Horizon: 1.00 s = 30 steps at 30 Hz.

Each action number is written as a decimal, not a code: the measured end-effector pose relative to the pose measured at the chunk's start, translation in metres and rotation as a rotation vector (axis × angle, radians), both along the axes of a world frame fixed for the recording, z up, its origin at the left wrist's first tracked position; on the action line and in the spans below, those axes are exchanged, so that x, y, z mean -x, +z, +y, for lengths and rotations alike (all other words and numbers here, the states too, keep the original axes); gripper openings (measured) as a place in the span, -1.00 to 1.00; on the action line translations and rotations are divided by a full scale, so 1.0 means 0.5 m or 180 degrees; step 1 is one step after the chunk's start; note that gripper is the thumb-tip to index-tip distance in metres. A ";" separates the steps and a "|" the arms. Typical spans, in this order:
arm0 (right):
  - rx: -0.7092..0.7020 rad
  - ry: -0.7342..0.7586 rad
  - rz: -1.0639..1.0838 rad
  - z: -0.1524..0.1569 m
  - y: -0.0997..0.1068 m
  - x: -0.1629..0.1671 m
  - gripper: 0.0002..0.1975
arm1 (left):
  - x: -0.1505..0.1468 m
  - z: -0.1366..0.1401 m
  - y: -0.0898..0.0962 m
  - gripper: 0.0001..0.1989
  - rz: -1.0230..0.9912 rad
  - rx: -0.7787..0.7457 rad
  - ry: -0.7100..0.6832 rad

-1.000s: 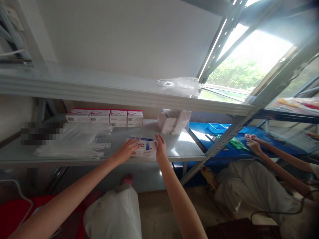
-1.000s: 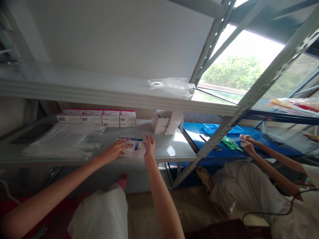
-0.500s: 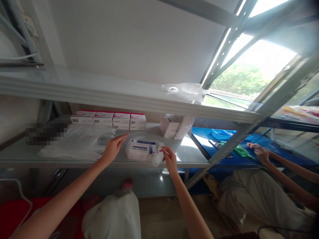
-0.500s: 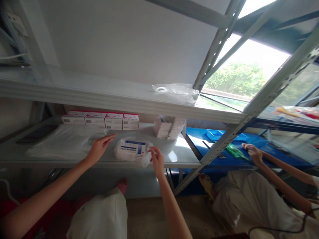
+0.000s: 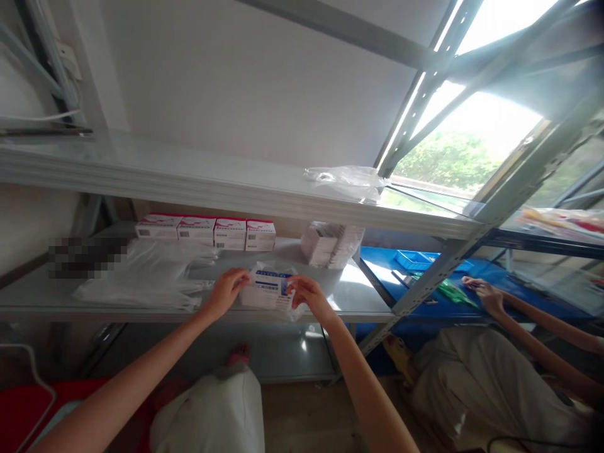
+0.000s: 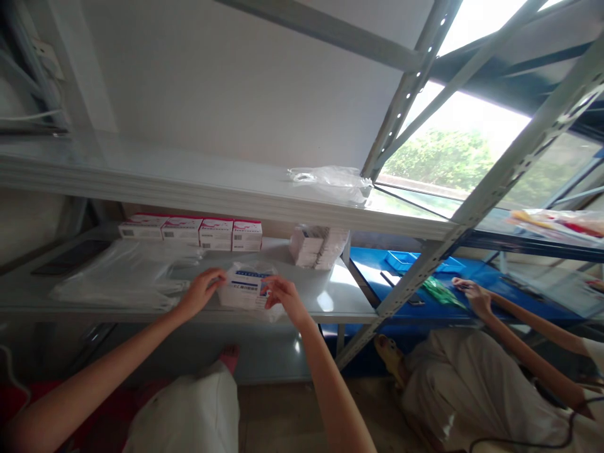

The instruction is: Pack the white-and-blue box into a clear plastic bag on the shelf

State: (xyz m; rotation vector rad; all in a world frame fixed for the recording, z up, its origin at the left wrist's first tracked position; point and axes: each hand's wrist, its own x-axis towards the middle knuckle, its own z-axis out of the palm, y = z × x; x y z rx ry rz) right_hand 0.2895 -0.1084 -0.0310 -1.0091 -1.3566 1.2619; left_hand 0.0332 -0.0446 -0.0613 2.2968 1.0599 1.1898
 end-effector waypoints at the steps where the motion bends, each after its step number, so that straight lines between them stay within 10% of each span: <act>1: -0.0058 -0.0154 0.0113 0.012 0.009 -0.005 -0.58 | 0.004 0.008 0.010 -0.84 -0.0298 0.0153 0.0030; 12: -0.0002 -0.1192 0.0096 -0.018 -0.029 -0.058 -0.52 | 0.044 0.005 0.057 -0.75 -0.1091 0.0846 -0.0475; 16: 0.0016 -0.0802 -0.0935 -0.050 -0.019 -0.050 -0.58 | 0.063 -0.016 0.044 -0.70 -0.1062 0.0957 -0.0617; 22: -0.1492 -0.2618 -0.3299 -0.085 0.065 0.018 -0.72 | 0.074 -0.033 0.028 -0.65 -0.1238 0.1217 -0.0682; 27: -0.1490 -0.0172 -0.3752 -0.006 0.054 0.122 -0.79 | 0.073 -0.045 0.010 -0.58 -0.1180 0.1408 -0.0693; 30: -0.1222 0.0192 -0.4082 0.033 0.013 0.153 -0.57 | 0.076 -0.055 -0.002 -0.60 -0.1074 0.1465 -0.0669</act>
